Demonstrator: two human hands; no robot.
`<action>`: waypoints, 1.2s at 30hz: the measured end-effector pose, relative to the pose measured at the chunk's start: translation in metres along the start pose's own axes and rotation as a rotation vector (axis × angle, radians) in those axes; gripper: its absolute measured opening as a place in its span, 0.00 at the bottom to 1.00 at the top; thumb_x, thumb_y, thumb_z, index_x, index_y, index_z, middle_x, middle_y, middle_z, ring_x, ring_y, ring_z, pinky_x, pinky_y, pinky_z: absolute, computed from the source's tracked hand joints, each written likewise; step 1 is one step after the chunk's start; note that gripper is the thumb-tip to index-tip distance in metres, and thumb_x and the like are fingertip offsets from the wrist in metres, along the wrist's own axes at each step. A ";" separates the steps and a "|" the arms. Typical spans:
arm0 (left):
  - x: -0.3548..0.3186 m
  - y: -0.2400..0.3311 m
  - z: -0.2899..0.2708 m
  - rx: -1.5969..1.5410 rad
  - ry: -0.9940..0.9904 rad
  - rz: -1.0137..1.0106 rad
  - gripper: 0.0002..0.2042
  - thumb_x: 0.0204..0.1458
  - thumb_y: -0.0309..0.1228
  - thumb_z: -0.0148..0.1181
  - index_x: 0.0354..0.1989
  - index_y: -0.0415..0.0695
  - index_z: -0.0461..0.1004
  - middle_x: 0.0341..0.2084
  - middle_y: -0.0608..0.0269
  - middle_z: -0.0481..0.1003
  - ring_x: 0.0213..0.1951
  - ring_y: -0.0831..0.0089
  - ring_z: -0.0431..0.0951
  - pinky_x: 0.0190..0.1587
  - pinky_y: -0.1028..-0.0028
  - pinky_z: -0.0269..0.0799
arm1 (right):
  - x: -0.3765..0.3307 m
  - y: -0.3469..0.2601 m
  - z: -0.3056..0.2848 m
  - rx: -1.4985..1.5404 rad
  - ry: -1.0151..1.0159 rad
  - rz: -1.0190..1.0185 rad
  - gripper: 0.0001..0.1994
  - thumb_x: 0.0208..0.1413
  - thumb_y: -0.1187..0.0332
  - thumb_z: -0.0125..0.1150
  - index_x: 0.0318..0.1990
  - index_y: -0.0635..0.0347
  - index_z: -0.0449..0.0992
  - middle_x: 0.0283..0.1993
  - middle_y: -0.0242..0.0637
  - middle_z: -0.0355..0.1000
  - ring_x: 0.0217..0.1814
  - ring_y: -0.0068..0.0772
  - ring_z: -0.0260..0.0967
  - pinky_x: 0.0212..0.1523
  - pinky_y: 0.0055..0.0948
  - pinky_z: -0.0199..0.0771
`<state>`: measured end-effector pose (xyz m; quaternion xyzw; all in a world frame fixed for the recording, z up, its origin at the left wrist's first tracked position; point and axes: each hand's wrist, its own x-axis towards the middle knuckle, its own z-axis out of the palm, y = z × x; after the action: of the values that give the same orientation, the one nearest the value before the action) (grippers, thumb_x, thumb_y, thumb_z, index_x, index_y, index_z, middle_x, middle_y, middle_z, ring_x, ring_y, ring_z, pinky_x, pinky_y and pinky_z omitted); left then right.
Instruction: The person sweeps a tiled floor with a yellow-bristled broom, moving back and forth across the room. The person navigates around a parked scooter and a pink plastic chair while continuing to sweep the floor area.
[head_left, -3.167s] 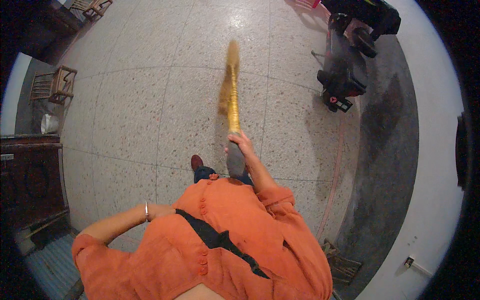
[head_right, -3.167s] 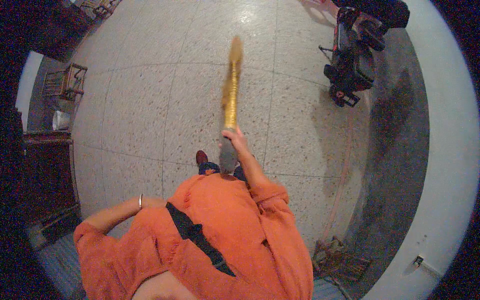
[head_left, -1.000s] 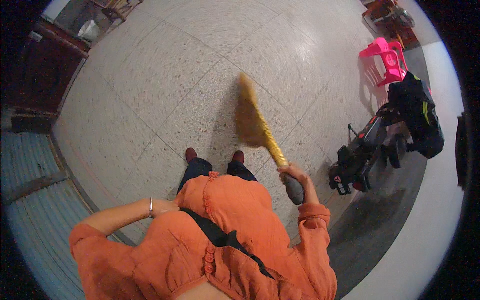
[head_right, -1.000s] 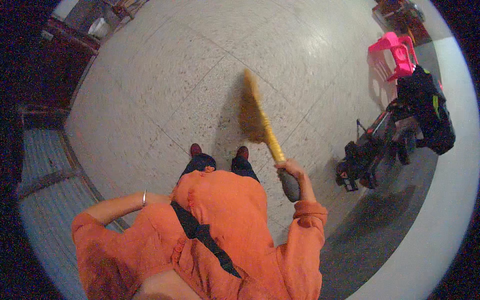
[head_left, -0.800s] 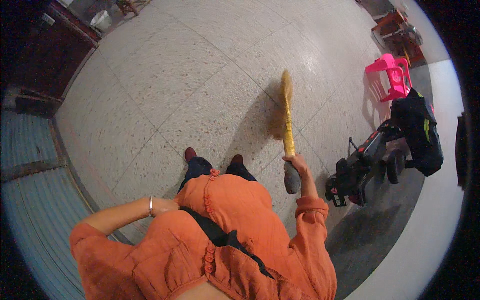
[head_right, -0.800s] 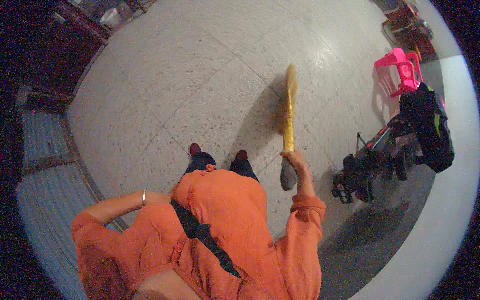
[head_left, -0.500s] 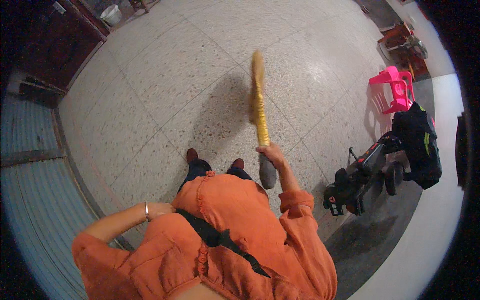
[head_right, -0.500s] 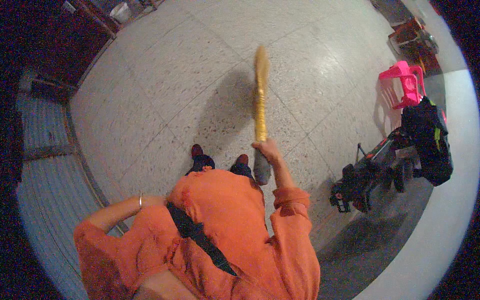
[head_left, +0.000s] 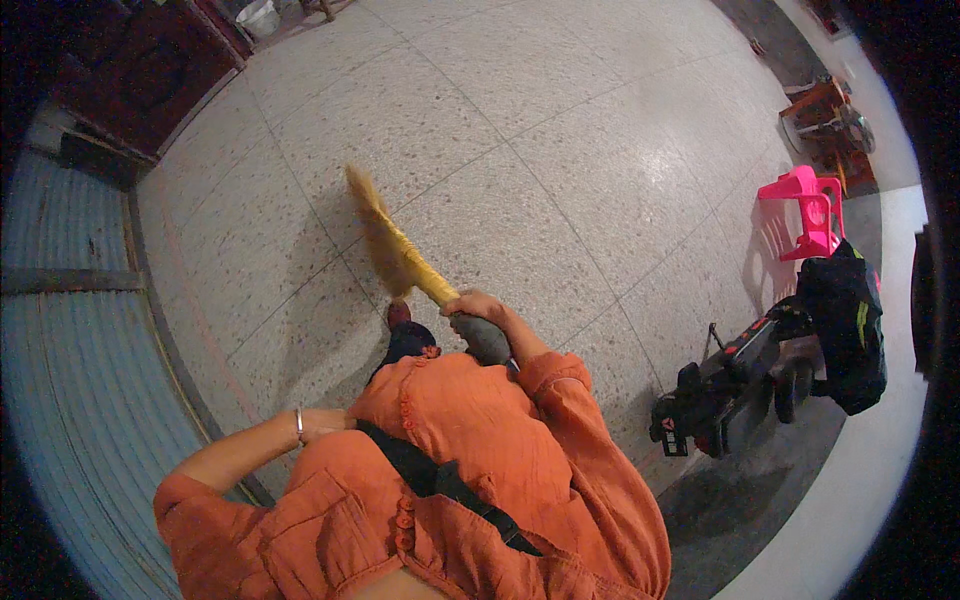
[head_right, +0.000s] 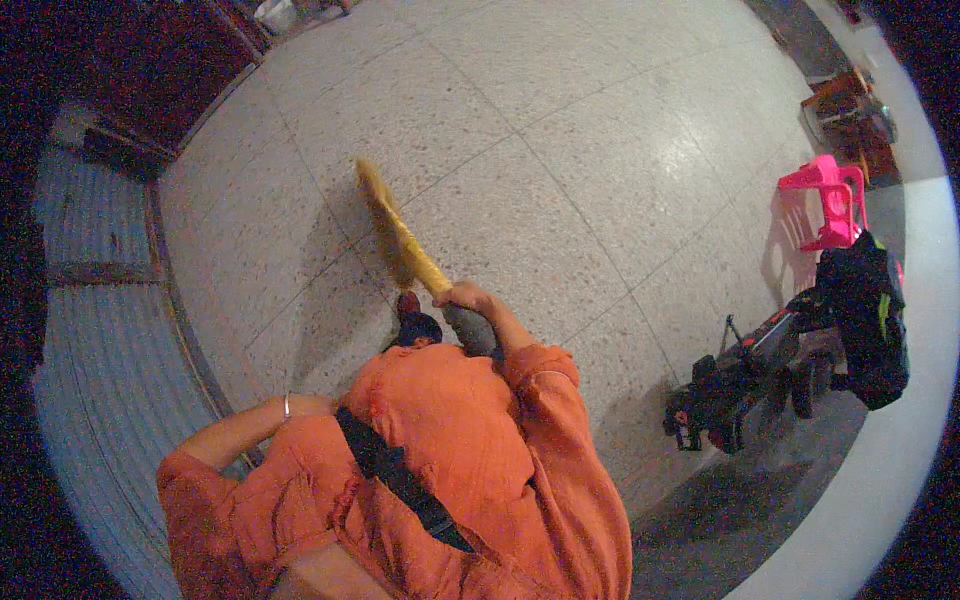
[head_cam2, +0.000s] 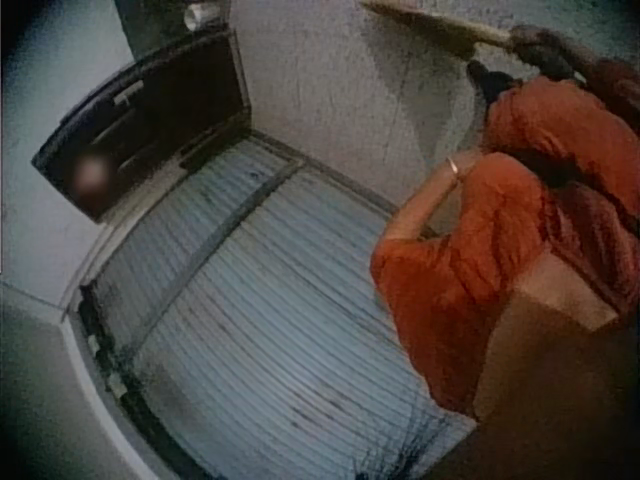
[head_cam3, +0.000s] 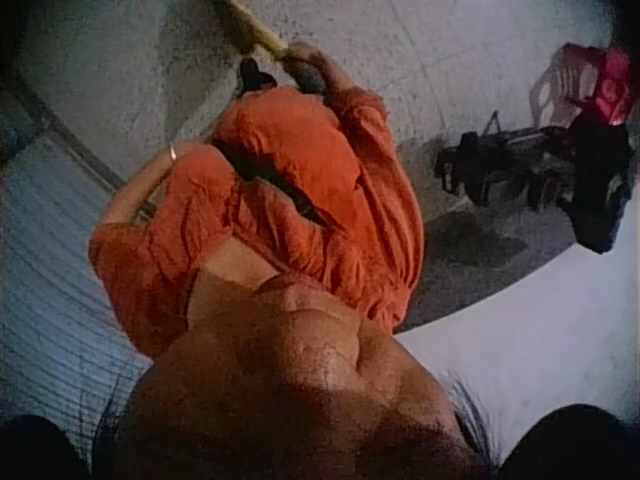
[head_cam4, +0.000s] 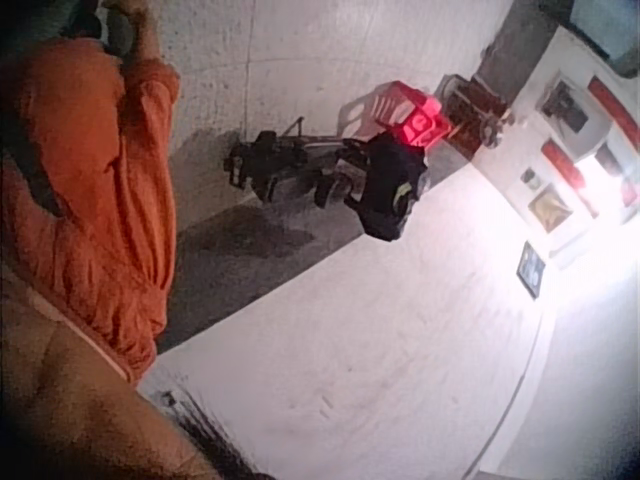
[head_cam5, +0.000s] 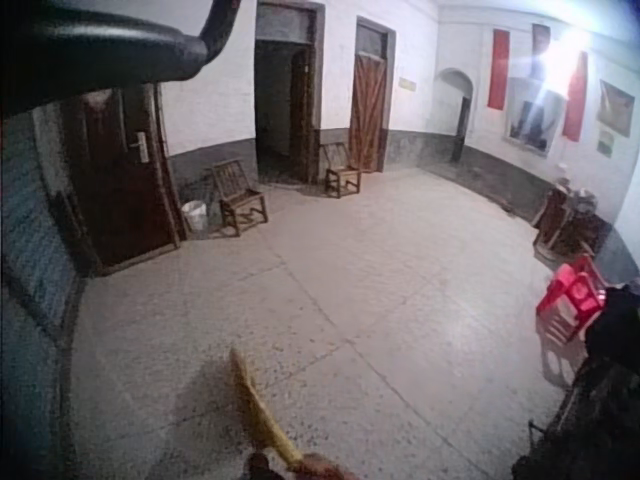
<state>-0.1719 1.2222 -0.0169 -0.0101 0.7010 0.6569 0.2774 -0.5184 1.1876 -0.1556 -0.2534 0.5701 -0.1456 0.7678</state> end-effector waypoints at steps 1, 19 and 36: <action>0.001 0.001 0.002 -0.008 0.002 0.001 0.14 0.46 0.39 0.46 0.23 0.38 0.68 0.25 0.46 0.70 0.29 0.50 0.69 0.29 0.59 0.61 | -0.008 -0.002 -0.004 -0.007 0.013 0.003 0.14 0.40 0.60 0.63 0.31 0.61 0.72 0.21 0.34 0.69 0.19 0.28 0.67 0.20 0.28 0.68; 0.016 -0.012 -0.009 0.043 -0.123 -0.152 0.15 0.47 0.39 0.45 0.28 0.37 0.68 0.29 0.47 0.70 0.32 0.51 0.69 0.33 0.60 0.62 | -0.111 0.118 -0.090 -0.051 0.826 -0.182 0.18 0.30 0.60 0.67 0.30 0.61 0.74 0.25 0.34 0.71 0.26 0.29 0.67 0.28 0.28 0.68; 0.005 -0.013 -0.008 0.049 -0.181 -0.221 0.16 0.48 0.39 0.44 0.33 0.37 0.68 0.34 0.48 0.70 0.35 0.53 0.69 0.37 0.61 0.63 | -0.132 0.171 -0.001 -0.155 0.179 -0.029 0.20 0.35 0.60 0.64 0.39 0.57 0.73 0.30 0.33 0.71 0.29 0.28 0.67 0.30 0.31 0.68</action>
<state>-0.1745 1.2146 -0.0313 -0.0214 0.6836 0.6032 0.4102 -0.5706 1.3968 -0.1453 -0.3064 0.6423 -0.1342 0.6896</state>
